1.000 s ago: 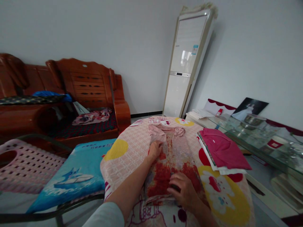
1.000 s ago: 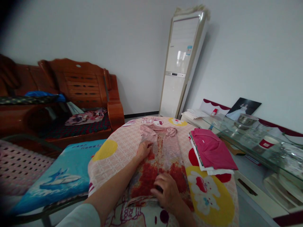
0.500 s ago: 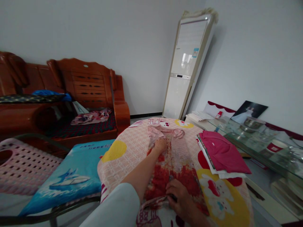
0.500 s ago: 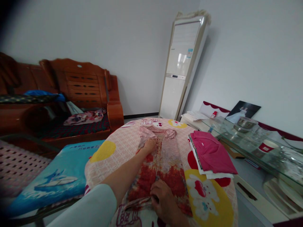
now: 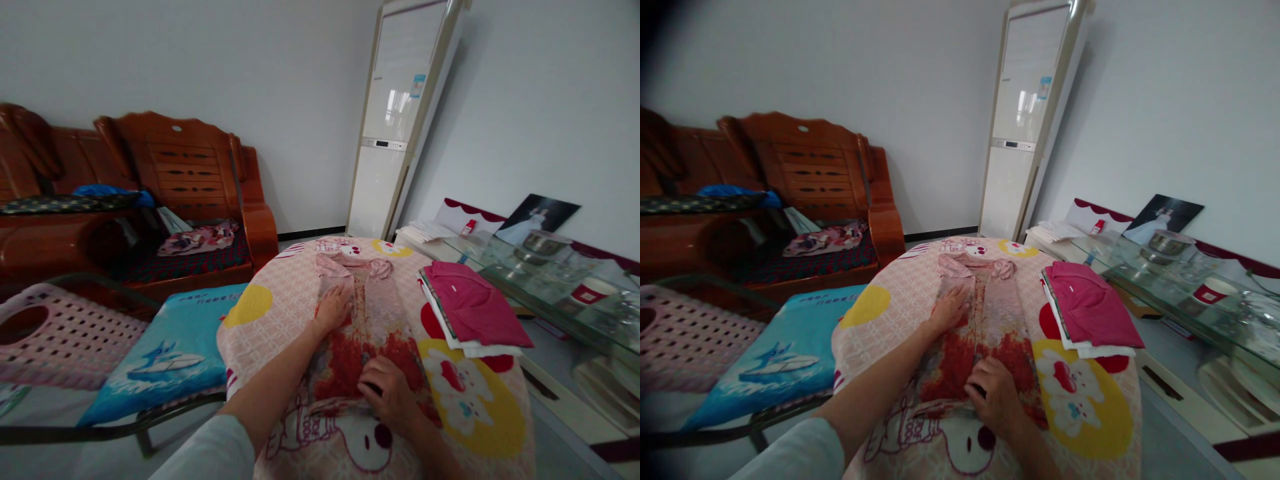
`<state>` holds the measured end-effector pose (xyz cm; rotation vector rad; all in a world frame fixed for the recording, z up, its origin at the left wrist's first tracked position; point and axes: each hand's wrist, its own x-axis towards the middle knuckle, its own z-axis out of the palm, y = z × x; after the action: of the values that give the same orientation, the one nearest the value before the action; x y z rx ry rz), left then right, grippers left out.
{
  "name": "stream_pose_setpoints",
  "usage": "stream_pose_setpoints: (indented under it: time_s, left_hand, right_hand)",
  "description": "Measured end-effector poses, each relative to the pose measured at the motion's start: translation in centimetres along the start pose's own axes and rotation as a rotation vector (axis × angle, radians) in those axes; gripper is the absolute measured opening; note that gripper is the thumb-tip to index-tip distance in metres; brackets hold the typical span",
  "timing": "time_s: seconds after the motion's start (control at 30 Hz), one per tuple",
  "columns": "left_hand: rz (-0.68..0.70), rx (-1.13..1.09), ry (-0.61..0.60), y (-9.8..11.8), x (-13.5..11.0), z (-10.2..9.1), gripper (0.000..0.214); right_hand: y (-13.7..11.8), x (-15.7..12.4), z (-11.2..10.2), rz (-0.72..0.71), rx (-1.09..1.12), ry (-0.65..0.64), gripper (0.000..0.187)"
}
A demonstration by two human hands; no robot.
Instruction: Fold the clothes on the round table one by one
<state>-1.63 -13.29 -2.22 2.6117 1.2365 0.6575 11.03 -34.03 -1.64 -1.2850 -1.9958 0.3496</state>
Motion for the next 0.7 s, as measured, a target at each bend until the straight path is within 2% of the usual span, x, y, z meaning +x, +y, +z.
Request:
stream_pose_setpoints:
  time_s: [0.1,0.23,0.33,0.43,0.53,0.63,0.7]
  left_hand:
    - [-0.026,0.037,-0.017,-0.9,-2.4,-0.4,0.045]
    - [0.006,-0.021,-0.017,-1.1,-3.7,-0.7,0.043]
    - [0.043,-0.117,-0.014,0.0,-4.6,-1.0,0.046]
    - [0.088,-0.216,-0.042,1.9,-6.1,-1.9,0.037]
    - [0.132,-0.309,-0.187,4.0,-7.9,-3.6,0.015]
    - [0.202,-0.381,-0.42,5.6,-9.7,-5.4,0.015]
    - [0.244,-0.338,-0.525,6.4,-10.8,-6.1,0.022]
  right_hand:
    - [0.6,0.1,0.0,0.028,0.066,0.032,0.017]
    - [1.7,0.0,-1.1,0.16,0.167,0.25,0.021]
    - [2.7,-0.5,-2.1,0.229,0.112,0.348,0.019]
    - [3.3,-1.2,-2.5,0.261,0.078,0.319,0.019]
    - [3.6,-1.9,-2.4,0.319,0.076,0.273,0.02]
    - [3.7,-2.2,-2.0,0.377,0.101,0.274,0.024]
    - [3.9,-2.2,-1.8,0.401,0.125,0.299,0.027]
